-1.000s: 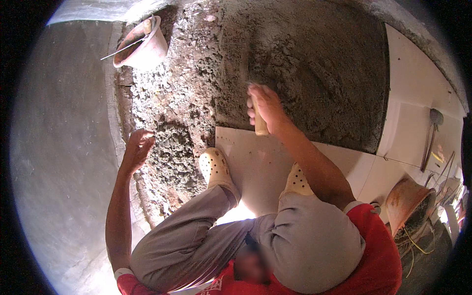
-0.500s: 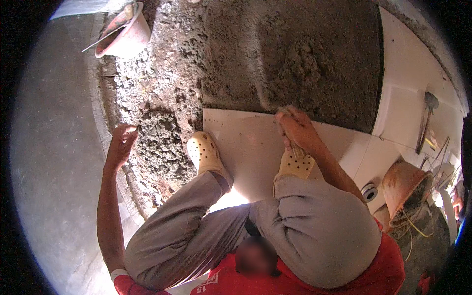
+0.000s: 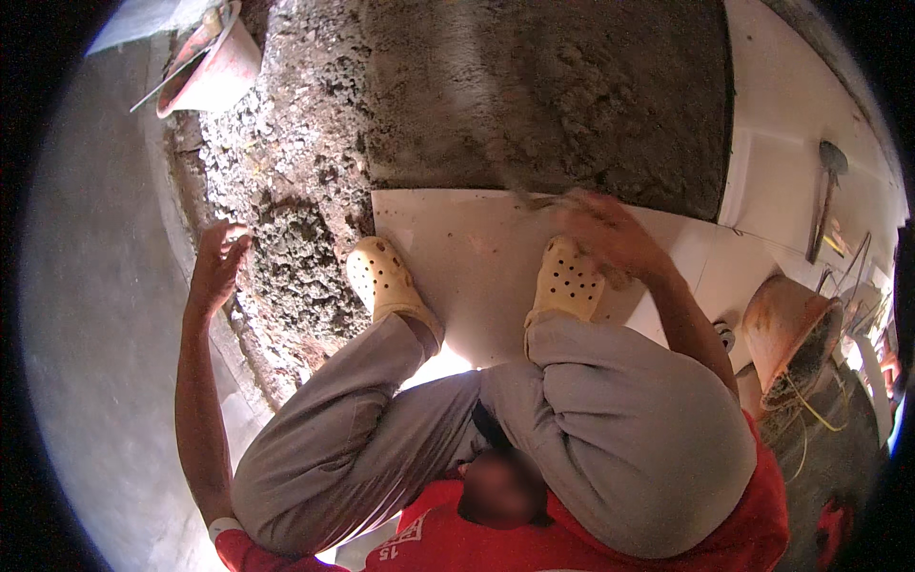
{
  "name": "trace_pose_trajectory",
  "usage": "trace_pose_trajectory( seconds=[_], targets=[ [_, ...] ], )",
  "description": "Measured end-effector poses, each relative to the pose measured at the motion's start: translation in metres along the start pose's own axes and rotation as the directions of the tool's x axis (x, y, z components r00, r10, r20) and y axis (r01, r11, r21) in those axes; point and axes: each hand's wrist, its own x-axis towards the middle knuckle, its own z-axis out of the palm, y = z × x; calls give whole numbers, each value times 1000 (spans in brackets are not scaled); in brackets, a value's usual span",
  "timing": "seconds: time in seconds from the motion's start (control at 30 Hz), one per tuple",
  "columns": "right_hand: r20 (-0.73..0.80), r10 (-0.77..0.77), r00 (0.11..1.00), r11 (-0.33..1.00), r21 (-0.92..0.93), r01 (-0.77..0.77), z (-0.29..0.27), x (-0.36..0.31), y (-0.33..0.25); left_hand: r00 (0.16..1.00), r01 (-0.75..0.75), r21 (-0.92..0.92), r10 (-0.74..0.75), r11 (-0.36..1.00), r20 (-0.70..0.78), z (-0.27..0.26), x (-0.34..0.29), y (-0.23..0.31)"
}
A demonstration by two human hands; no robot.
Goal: The person measures a floor area, spreads cement with a trowel, and places a large tile onto the prepared surface. The person then retrieves another tile and applies cement to its back before positioning it on the floor.
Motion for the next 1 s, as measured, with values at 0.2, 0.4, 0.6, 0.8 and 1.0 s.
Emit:
trace_pose_trajectory(
  seconds=[0.2,0.4,0.6,0.8,1.0],
  targets=[
    [58,193,979,937,286,-202,-8,8,0,999,-27,56,28,998,-15,-4,17,9],
    [-135,-5,991,909,412,61,-38,-48,45,981,-192,147,191,970,19,-4,25,-3],
    [-553,275,786,815,568,114,-25,-79,31,998,-40,54,37,998,58,-8,39,-7],
    [-302,711,635,537,816,-214,-17,-96,43,976,-213,125,205,969,72,-9,55,2],
    [-594,465,656,814,578,-53,42,-63,59,963,-268,138,264,954,50,-11,63,21]
  ],
)
